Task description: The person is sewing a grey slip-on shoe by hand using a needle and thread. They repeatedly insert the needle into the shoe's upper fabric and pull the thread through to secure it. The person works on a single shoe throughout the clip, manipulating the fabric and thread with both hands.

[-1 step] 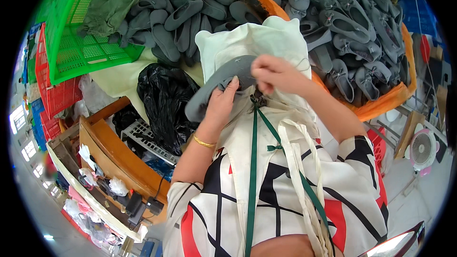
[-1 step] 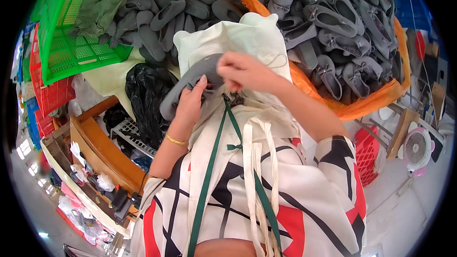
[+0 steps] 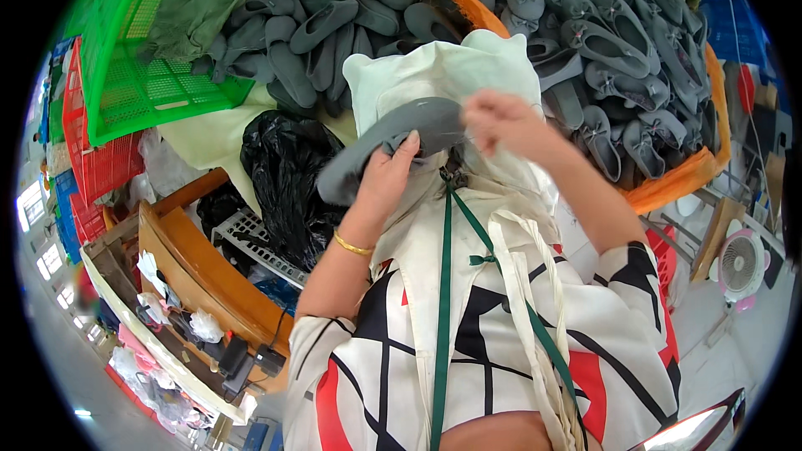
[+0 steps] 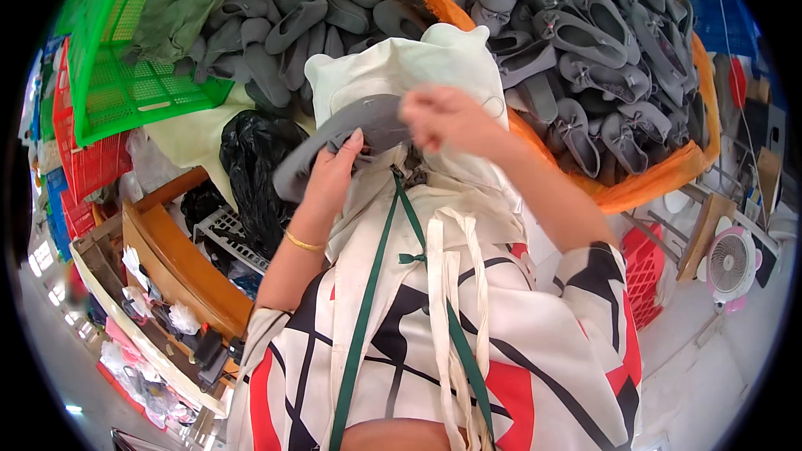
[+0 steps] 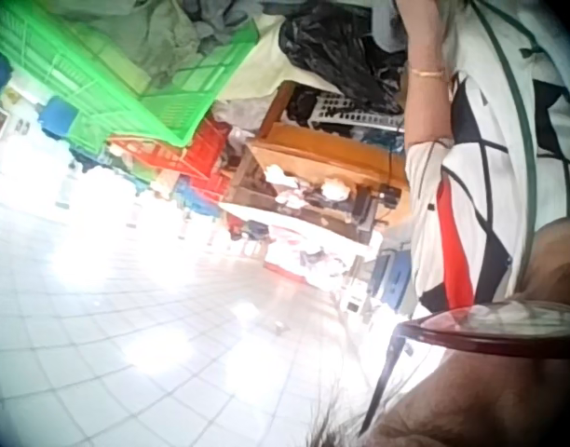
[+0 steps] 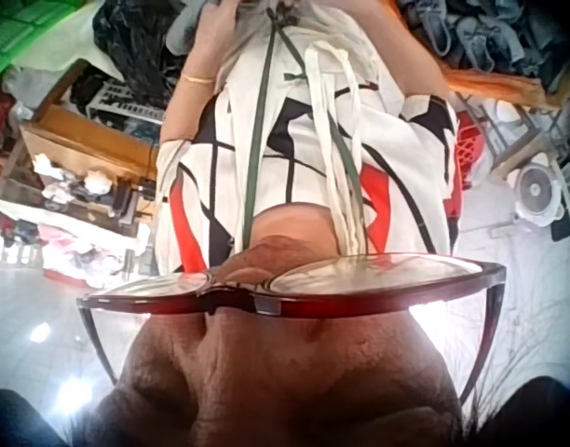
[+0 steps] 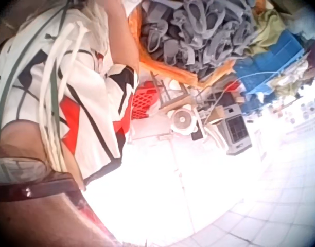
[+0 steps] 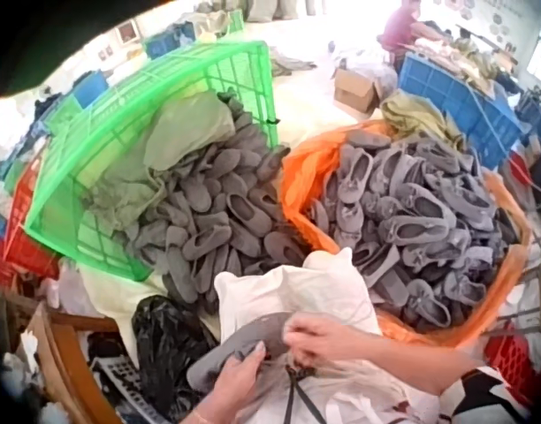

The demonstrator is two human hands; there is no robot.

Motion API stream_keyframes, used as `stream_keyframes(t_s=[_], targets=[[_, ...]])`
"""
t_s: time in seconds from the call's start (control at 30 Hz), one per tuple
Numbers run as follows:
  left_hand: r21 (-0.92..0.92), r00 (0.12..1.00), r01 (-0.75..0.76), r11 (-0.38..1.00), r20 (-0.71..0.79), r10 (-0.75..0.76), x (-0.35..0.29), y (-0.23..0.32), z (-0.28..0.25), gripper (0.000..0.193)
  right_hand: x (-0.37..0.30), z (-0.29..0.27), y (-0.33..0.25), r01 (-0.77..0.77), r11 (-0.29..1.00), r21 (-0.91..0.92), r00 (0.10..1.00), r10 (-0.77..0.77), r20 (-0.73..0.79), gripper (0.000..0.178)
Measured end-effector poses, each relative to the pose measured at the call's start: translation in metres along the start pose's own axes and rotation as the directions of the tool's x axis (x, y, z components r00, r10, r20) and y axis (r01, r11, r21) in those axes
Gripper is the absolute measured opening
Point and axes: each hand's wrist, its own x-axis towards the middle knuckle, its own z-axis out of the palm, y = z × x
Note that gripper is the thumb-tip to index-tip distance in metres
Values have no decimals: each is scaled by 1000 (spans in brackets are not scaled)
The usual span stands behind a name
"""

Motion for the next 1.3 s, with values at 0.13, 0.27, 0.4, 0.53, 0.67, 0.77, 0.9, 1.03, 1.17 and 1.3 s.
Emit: stream_keyframes(t_s=[0.13,0.27,0.4,0.53,0.67,0.77,0.9,1.03,1.17,1.3], targets=[[509,992,-108,854,107,62,25,32,-14,30,-47,-126,-8,476,745,467,787,-125,-604,2],[760,931,-345,551,353,96,49,68,12,27,-167,-294,7,896,439,68,86,-20,-996,12],[776,833,-525,350,553,22,65,51,36,26,-197,-299,25,683,653,-327,-250,-211,-945,4],[758,838,-455,467,542,-64,70,32,45,24,-117,-151,38,426,904,-28,548,-282,-787,14],[767,842,-434,472,532,-89,61,42,54,18,-71,-41,49,83,940,-331,924,-197,-328,20],[663,767,-583,470,640,48,64,28,39,18,-66,-15,44,5,809,-587,994,-67,-83,23],[628,584,-748,212,472,661,42,16,34,28,-69,-15,53,36,871,-490,978,-131,-161,24],[734,903,-420,533,277,329,16,11,28,30,-69,-15,51,134,859,-494,901,-313,-299,16],[599,957,-143,788,287,-45,6,-5,32,24,-66,-26,47,134,661,-738,703,-589,-399,18],[485,955,-133,864,297,-20,5,-21,24,20,-77,-42,50,6,707,-707,723,-491,-486,18]])
